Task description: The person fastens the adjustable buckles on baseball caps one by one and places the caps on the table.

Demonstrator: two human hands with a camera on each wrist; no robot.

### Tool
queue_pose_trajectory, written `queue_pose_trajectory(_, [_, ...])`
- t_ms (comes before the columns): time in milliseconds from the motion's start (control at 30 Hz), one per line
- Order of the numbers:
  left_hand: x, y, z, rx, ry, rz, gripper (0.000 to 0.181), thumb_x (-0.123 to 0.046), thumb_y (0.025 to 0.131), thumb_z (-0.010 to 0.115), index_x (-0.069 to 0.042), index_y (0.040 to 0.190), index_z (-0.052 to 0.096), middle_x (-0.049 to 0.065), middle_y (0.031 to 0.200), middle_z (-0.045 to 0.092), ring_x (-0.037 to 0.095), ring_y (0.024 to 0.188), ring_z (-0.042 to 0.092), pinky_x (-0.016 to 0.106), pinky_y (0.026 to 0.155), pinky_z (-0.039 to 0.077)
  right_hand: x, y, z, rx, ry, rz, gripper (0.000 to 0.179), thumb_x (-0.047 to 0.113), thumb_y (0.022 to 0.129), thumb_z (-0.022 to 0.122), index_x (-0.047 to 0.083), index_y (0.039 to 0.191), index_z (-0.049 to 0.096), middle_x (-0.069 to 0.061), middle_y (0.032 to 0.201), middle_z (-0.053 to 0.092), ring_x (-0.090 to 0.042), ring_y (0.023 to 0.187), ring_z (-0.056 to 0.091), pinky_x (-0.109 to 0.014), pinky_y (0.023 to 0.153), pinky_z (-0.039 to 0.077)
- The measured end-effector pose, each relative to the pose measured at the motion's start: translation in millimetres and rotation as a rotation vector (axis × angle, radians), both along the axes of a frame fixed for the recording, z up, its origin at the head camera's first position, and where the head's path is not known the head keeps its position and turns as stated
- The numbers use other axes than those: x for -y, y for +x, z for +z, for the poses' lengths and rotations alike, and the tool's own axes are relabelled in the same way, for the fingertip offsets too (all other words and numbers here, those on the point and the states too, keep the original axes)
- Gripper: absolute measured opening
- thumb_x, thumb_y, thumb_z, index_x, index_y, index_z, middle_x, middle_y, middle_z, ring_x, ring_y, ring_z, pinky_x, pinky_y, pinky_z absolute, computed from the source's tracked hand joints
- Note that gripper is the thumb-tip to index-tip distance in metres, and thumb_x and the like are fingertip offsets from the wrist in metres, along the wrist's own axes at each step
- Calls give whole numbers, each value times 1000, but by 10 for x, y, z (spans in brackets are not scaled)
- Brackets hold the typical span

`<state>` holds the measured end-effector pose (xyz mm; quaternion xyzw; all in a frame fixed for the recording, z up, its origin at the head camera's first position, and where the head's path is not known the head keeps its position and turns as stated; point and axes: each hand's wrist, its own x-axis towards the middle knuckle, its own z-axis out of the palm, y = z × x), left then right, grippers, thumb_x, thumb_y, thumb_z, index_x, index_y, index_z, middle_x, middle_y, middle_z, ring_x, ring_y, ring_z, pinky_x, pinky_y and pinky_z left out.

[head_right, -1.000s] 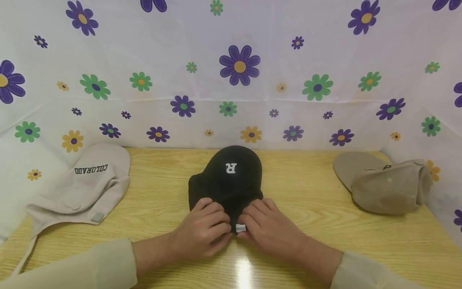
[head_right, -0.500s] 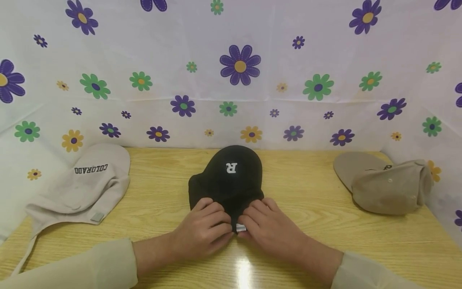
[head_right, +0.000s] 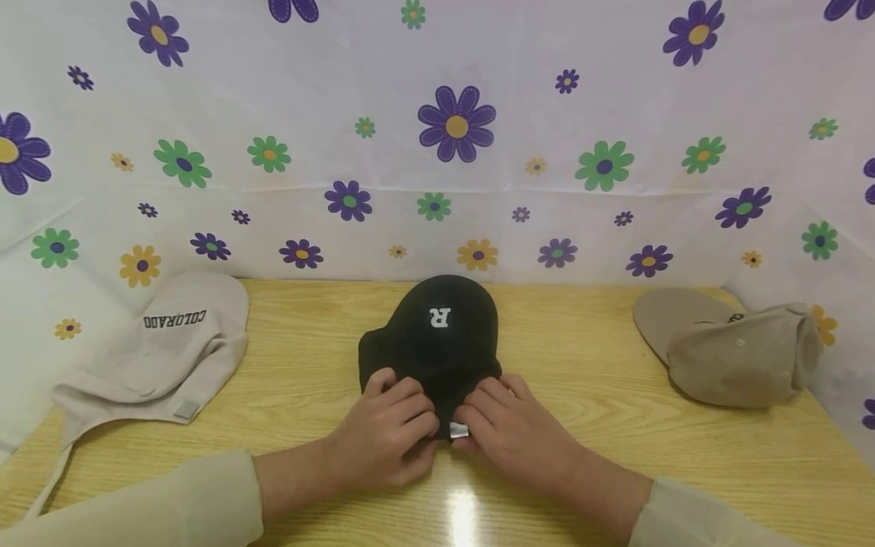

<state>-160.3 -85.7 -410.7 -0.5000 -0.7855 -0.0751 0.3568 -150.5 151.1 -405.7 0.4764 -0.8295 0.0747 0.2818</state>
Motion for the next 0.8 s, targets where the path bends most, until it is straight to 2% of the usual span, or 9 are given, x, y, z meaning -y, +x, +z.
queue_pose_trajectory(167, [28,77,-36,12,3,-2,9,-23,79,56,-17,75,61,-6,80,63,16,80,50,40,82,34,33,67,-24,23,-13,-1,35,42,104,44,14,101,64,4,98,62,-17,95,55,-35,85,39])
queue_pose_trajectory(367, [69,258,-138,20,42,-54,20,-21,87,49,-19,74,64,-7,78,62,14,77,50,38,81,34,68,253,-126,54,-43,25,32,42,104,45,15,99,63,6,96,61,-14,94,53,-33,84,37])
queue_pose_trajectory(433, [82,285,-147,17,59,-64,21,-20,88,48,-18,74,65,-7,78,62,15,77,51,38,81,34,77,279,-143,62,-49,27,32,42,104,47,15,100,63,6,96,61,-14,94,54,-33,84,37])
queue_pose_trajectory(533, [87,255,-114,19,57,-59,19,-18,87,51,-17,76,66,-7,79,63,15,78,52,38,82,35,76,246,-122,79,-40,9,32,42,103,47,14,100,62,6,96,61,-15,95,53,-33,84,37])
queue_pose_trajectory(633, [68,157,-50,20,33,-46,16,-17,87,54,-17,78,68,-6,82,65,15,80,53,38,83,36,51,151,-62,98,-30,-11,35,44,103,46,13,101,63,5,97,62,-16,97,53,-35,86,37])
queue_pose_trajectory(800, [40,25,13,7,7,-44,14,-16,86,57,-16,80,70,-6,83,65,15,81,54,38,84,36,15,33,27,107,-7,-21,30,40,97,56,11,102,62,1,99,62,-19,98,53,-40,85,37])
